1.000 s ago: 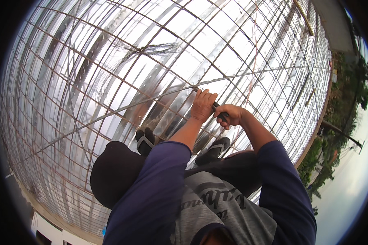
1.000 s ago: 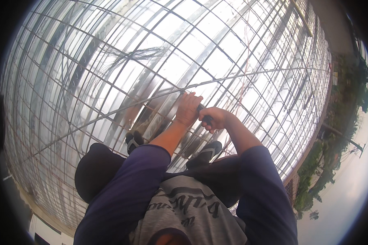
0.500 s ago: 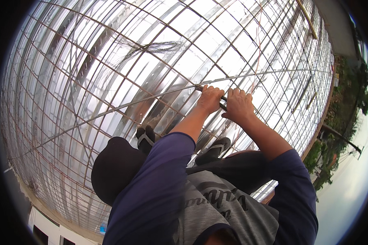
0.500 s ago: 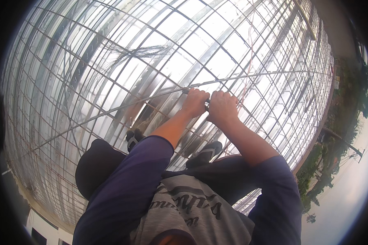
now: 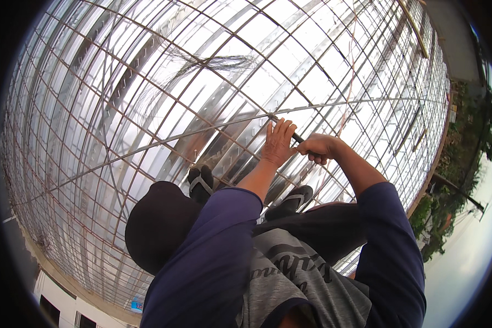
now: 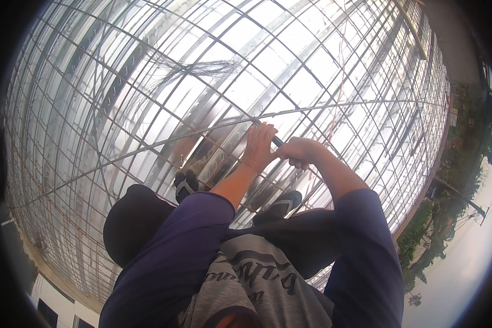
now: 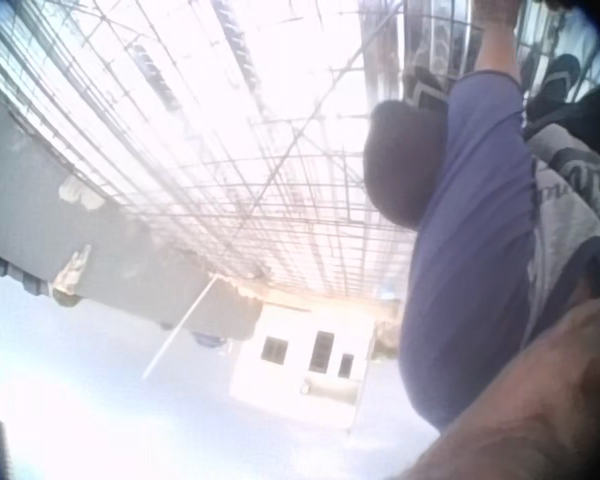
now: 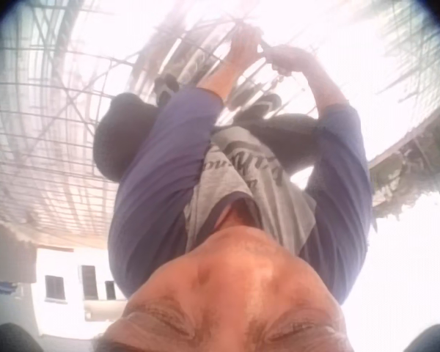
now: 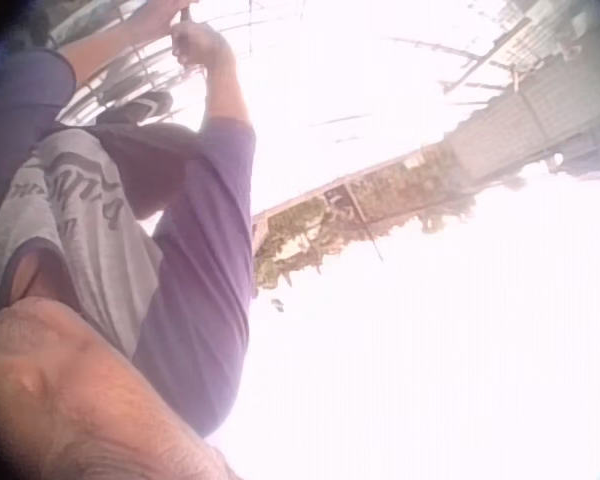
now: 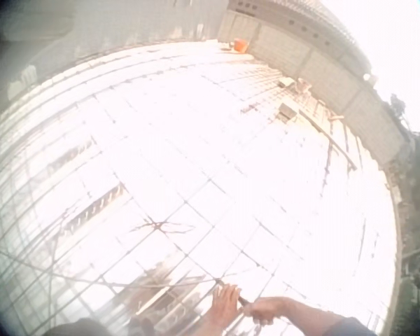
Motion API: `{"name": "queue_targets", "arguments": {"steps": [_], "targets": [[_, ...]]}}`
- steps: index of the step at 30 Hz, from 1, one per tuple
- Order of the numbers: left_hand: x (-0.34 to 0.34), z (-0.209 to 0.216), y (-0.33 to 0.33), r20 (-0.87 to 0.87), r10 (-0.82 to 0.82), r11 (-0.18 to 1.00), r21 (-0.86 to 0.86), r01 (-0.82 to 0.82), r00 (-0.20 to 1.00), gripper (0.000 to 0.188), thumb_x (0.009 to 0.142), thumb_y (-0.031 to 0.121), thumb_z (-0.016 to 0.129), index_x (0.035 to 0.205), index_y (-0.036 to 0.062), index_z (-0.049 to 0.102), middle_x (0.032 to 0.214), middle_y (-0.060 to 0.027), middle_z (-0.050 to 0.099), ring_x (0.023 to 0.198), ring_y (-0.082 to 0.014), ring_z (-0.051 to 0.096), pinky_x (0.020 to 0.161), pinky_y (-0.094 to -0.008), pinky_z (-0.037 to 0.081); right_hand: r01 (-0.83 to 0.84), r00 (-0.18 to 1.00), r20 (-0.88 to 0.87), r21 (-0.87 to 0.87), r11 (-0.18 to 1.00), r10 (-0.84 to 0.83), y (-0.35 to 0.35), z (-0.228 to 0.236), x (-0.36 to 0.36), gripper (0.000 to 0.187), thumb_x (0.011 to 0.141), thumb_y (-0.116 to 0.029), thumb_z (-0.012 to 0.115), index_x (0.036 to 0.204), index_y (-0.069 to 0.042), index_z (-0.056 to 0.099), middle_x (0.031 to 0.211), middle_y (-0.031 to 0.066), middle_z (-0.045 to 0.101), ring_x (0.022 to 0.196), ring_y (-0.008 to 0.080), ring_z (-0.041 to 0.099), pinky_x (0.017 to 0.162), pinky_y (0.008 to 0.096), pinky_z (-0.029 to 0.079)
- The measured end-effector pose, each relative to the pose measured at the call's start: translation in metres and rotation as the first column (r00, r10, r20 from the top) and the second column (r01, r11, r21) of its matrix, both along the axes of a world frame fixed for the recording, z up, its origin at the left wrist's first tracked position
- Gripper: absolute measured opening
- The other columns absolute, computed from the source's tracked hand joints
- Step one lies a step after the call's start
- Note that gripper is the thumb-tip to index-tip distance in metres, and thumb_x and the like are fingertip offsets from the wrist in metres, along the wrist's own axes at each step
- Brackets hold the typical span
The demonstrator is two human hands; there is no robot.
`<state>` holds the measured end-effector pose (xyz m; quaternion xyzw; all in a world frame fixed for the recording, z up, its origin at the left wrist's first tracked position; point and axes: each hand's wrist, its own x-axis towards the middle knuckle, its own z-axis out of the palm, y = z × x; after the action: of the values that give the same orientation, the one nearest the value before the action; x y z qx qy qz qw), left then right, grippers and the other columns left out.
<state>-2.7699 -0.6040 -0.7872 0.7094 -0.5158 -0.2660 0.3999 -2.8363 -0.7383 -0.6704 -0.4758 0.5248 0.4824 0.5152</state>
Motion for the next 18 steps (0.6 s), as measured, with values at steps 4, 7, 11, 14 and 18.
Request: {"name": "queue_targets", "arguments": {"steps": [4, 7, 11, 14, 18], "targets": [[0.004, -0.019, -0.002, 0.089, -0.091, 0.996, -0.006, 0.092, 0.992, 0.036, 0.075, 0.012, 0.066, 0.108, 0.0096, 0.051, 0.116, -0.0088, 0.054, 0.126, -0.0313, 0.043, 0.108, -0.0541, 0.027, 0.514, 0.806, 0.06, 0.425, 0.745, -0.59, 0.027, -0.029, -0.037, 0.034, 0.084, -0.032, 0.047, 0.093, -0.001, 0.057, 0.067, 0.0118, 0.062, 0.045, 0.0199, 0.056, 0.038, 0.0345, 0.045], [0.007, -0.012, -0.013, 0.038, -0.2, 0.98, 0.006, 0.2, 0.979, 0.025, 0.076, 0.01, 0.062, 0.1, 0.0092, 0.056, 0.106, -0.0093, 0.057, 0.122, -0.0311, 0.046, 0.106, -0.0541, 0.03, 0.391, 0.883, 0.229, 0.12, 0.912, -0.409, 0.013, -0.008, -0.031, 0.06, 0.084, -0.049, 0.058, 0.108, 0.006, 0.057, 0.081, 0.019, 0.067, 0.058, 0.0247, 0.067, 0.039, 0.0316, 0.052], [0.011, -0.011, -0.027, -0.03, -0.317, 0.943, 0.097, 0.319, 0.948, 0.025, 0.075, 0.012, 0.064, 0.099, 0.0108, 0.056, 0.104, -0.0061, 0.058, 0.116, -0.0261, 0.05, 0.105, -0.0555, 0.029, -0.477, 0.761, 0.038, -0.644, 0.598, 0.648, 0.024, 0.033, 0.004, 0.079, 0.061, -0.059, 0.077, 0.103, 0.006, 0.06, 0.095, 0.0216, 0.065, 0.093, 0.0317, 0.066, 0.082, 0.0386, 0.051], [0.012, -0.014, -0.033, -0.048, -0.363, 0.924, 0.114, 0.366, 0.931, 0.031, 0.073, 0.012, 0.068, 0.102, 0.0111, 0.058, 0.105, -0.0039, 0.059, 0.117, -0.0254, 0.05, 0.105, -0.0545, 0.028, -0.545, 0.677, -0.129, -0.75, 0.375, 0.725, 0.047, -0.013, -0.017, 0.046, 0.072, -0.036, 0.07, 0.093, 0.004, 0.063, 0.082, 0.0164, 0.065, 0.08, 0.0317, 0.067, 0.072, 0.0399, 0.054], [0.015, -0.004, -0.02, -0.008, -0.28, 0.955, 0.101, 0.279, 0.96, 0.052, 0.069, 0.012, 0.074, 0.116, 0.0138, 0.053, 0.116, -0.0089, 0.055, 0.124, -0.031, 0.045, 0.107, -0.0541, 0.025, -0.328, 0.922, 0.117, -0.272, 0.904, 0.37, 0.014, 0.005, -0.013, 0.03, 0.08, -0.021, 0.056, 0.089, 0.006, 0.063, 0.074, 0.0167, 0.063, 0.068, 0.0219, 0.066, 0.055, 0.0361, 0.054]]}}
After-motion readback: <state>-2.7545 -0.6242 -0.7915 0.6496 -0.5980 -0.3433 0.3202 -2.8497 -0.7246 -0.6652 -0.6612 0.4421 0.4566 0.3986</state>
